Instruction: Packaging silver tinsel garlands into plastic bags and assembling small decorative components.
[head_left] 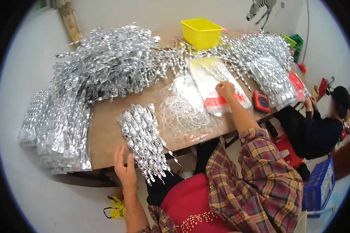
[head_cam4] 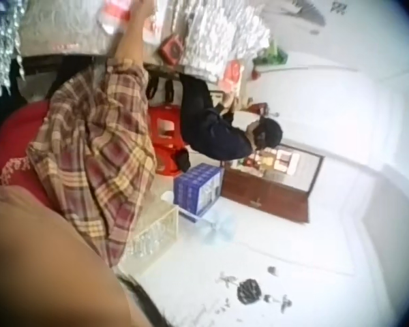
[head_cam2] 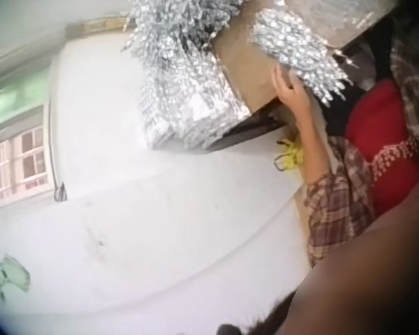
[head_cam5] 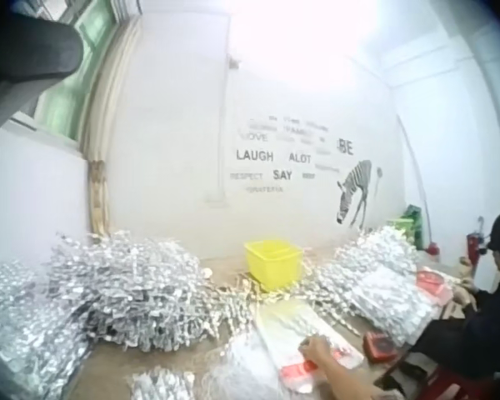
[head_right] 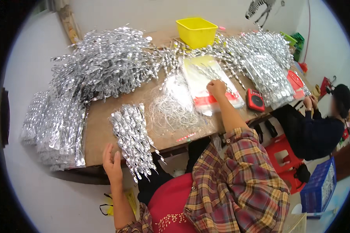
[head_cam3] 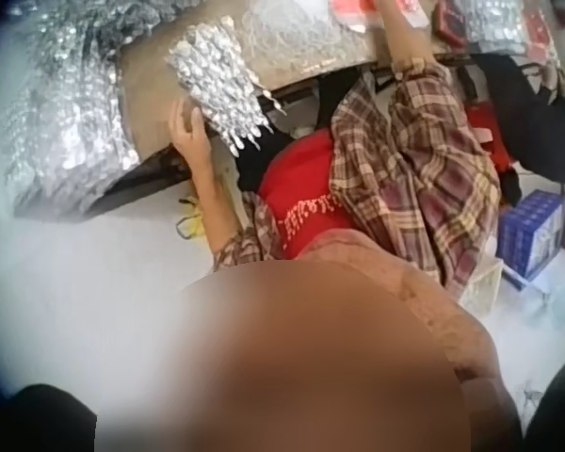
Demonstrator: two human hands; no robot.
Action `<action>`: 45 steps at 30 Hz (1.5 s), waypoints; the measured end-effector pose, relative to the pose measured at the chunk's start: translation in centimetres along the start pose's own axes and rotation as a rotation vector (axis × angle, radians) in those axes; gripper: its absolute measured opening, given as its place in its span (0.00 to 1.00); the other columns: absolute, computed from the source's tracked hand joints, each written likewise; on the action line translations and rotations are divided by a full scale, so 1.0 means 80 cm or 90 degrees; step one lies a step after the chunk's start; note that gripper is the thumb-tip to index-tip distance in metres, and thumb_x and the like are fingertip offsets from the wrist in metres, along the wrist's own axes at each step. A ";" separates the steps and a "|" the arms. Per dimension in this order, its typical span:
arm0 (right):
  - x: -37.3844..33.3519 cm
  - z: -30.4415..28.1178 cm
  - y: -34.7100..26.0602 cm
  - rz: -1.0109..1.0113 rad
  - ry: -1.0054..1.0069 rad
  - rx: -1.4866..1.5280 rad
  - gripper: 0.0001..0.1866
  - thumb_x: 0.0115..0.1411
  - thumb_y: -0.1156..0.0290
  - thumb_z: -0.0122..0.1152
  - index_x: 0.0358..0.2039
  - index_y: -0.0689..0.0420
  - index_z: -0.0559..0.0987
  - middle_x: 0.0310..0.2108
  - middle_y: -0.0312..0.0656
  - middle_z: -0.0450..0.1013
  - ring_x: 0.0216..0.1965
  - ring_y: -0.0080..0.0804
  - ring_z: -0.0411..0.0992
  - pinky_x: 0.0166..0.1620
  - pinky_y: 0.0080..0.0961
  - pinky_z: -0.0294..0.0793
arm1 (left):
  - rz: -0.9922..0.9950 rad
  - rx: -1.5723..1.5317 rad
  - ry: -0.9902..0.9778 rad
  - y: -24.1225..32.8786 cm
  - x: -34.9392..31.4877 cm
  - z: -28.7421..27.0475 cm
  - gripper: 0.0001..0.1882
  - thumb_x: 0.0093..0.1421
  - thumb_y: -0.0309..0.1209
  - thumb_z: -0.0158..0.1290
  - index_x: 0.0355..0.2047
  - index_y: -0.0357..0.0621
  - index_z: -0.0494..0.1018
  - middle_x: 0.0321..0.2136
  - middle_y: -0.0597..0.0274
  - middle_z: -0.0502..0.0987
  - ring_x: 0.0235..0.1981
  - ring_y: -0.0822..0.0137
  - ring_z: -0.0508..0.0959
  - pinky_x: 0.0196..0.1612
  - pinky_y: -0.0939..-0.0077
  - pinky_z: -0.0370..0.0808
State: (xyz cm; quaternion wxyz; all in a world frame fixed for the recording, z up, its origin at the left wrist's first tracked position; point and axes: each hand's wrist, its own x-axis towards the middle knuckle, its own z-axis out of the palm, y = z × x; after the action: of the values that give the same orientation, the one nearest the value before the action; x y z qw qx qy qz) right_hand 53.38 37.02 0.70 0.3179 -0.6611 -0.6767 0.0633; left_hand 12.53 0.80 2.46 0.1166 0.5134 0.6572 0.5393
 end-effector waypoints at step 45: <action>-0.184 -0.114 -0.237 -0.570 0.176 0.127 0.05 0.50 0.77 0.58 0.28 0.53 0.75 0.27 0.30 0.73 0.30 0.28 0.69 0.40 0.28 0.59 | -0.149 -0.403 -0.236 0.167 0.047 0.119 0.14 0.62 0.24 0.45 0.47 0.30 0.69 0.36 0.57 0.78 0.37 0.72 0.77 0.44 0.79 0.72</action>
State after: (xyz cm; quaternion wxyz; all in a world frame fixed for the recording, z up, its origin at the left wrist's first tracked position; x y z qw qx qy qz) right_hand 40.76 17.94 12.37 0.4628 -0.2735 -0.8368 -0.1039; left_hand 24.88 7.99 11.30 0.4470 0.4625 0.4798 0.5967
